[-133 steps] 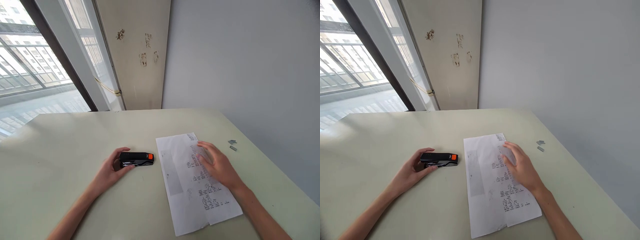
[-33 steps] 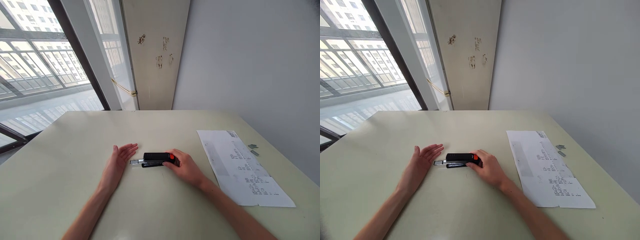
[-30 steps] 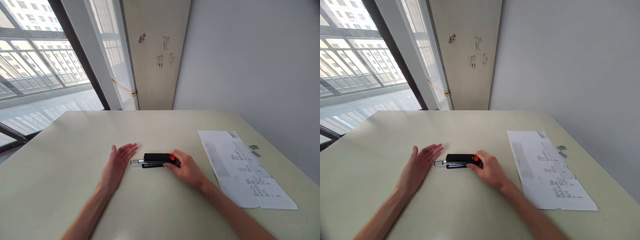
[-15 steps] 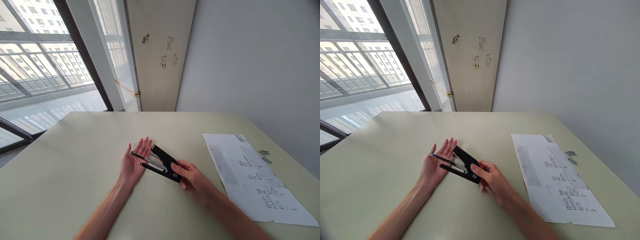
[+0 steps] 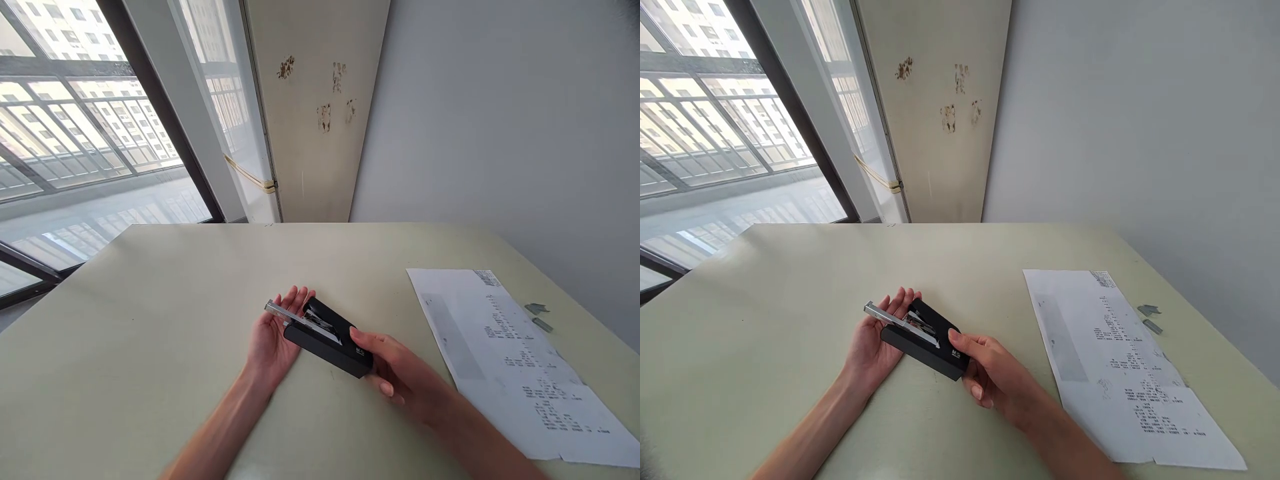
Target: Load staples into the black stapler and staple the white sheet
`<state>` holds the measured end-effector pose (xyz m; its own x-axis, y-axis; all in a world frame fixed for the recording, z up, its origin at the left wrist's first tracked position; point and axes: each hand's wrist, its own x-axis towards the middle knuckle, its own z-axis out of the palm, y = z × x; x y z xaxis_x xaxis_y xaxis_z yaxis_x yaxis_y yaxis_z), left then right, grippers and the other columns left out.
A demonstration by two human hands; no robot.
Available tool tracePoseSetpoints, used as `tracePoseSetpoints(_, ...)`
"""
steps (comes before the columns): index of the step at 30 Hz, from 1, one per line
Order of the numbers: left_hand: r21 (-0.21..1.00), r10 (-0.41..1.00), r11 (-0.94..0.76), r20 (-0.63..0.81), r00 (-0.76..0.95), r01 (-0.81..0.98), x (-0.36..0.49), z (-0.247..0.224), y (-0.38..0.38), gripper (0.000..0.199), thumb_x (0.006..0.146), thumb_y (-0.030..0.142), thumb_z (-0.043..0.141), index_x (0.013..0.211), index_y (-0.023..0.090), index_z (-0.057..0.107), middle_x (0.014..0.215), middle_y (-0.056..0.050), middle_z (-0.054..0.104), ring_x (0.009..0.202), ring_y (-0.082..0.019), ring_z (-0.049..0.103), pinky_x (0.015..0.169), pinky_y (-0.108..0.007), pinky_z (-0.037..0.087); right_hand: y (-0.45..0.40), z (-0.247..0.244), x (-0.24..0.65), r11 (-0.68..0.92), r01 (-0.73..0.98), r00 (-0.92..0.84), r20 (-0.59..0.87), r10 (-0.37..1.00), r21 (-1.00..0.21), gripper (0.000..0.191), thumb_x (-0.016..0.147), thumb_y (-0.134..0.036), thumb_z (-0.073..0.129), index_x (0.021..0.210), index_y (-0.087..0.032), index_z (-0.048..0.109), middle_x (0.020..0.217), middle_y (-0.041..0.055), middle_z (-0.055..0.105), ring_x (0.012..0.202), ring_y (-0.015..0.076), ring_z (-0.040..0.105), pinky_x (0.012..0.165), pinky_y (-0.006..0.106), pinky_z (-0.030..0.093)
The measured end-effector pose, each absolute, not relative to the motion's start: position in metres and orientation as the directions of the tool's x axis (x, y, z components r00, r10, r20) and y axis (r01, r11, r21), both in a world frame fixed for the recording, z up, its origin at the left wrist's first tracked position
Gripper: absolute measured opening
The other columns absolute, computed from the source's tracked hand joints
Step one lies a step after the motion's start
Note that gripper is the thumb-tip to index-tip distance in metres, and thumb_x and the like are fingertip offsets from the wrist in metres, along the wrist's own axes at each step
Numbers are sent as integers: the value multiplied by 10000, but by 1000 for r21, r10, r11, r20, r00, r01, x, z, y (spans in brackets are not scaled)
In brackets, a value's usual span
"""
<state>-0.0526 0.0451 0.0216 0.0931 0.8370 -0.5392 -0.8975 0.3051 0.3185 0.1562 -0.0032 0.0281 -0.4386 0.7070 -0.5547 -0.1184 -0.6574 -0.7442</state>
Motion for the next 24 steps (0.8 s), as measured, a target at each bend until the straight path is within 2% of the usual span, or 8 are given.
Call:
tracePoseSetpoints(3, 313, 848, 312, -518, 114, -897, -53, 18, 45, 311, 1067, 178, 416, 1122, 55, 696, 1039, -175, 791, 995, -260, 785, 859, -361, 637, -4, 22, 158, -576, -209, -394, -471, 789, -790, 545, 841, -711, 738, 802, -198, 558, 596, -88, 447, 400, 27, 305, 374, 199, 200)
tracePoseSetpoints(7, 312, 851, 311, -511, 117, -898, -53, 16, 42, 284, 1067, 194, 436, 1100, 54, 681, 992, -164, 754, 907, -233, 767, 855, -382, 636, -3, 19, 164, -334, -271, -157, -301, 941, -903, 468, 831, -634, 801, 954, -211, 641, 778, -43, 540, 515, 60, 486, 470, 212, 359)
tracePoseSetpoints(10, 314, 886, 325, -430, 172, -892, -55, 17, 39, 251, 1055, 189, 455, 1000, 66, 666, 775, -68, 646, 649, -144, 655, 653, -293, 594, -1, 17, 169, -197, -116, -2, -198, 980, -973, 453, 865, -643, 758, 1045, -237, 671, 853, -9, 605, 564, 100, 529, 509, 249, 410)
tracePoseSetpoints(13, 376, 919, 320, -346, 188, -870, -60, 19, 36, 165, 1017, 157, 522, 925, 104, 648, 629, 50, 440, 477, -72, 437, 449, -203, 409, 0, 14, 172, -165, 73, 96, -157, 983, -984, 484, 874, -665, 727, 1117, -249, 678, 759, -10, 593, 594, 151, 542, 510, 272, 410)
tracePoseSetpoints(15, 479, 928, 304, -346, 142, -824, -64, 20, 34, 77, 972, 142, 602, 1008, 120, 667, 616, 83, 373, 444, -54, 340, 393, -180, 294, 0, 13, 171, -143, 164, 121, -124, 985, -976, 487, 876, -670, 716, 1118, -248, 692, 713, -15, 562, 592, 168, 529, 507, 281, 404)
tracePoseSetpoints(17, 631, 938, 284, -339, 73, -722, -67, 21, 32, 254, 931, 169, 681, 1184, 142, 675, 610, 105, 336, 433, -49, 263, 379, -172, 219, -1, 14, 169, -114, 216, 109, -92, 990, -970, 467, 887, -663, 702, 1104, -250, 707, 740, -6, 567, 592, 172, 517, 515, 292, 412)
tracePoseSetpoints(20, 838, 957, 249, -290, -9, -485, -68, 22, 29, 553, 902, 271, 759, 1424, 185, 599, 602, 119, 309, 453, -55, 241, 412, -168, 213, -3, 16, 165, -82, 255, 71, -66, 995, -964, 410, 919, -628, 683, 1105, -263, 714, 828, 18, 613, 621, 179, 524, 553, 306, 432)
tracePoseSetpoints(24, 936, 962, 267, -272, 9, -229, -64, 24, 26, 696, 883, 363, 777, 1517, 188, 549, 539, 123, 318, 452, -69, 244, 449, -199, 178, -4, 18, 163, -52, 280, 58, -37, 998, -959, 382, 932, -600, 685, 1104, -261, 716, 905, 47, 668, 674, 202, 548, 592, 319, 436)
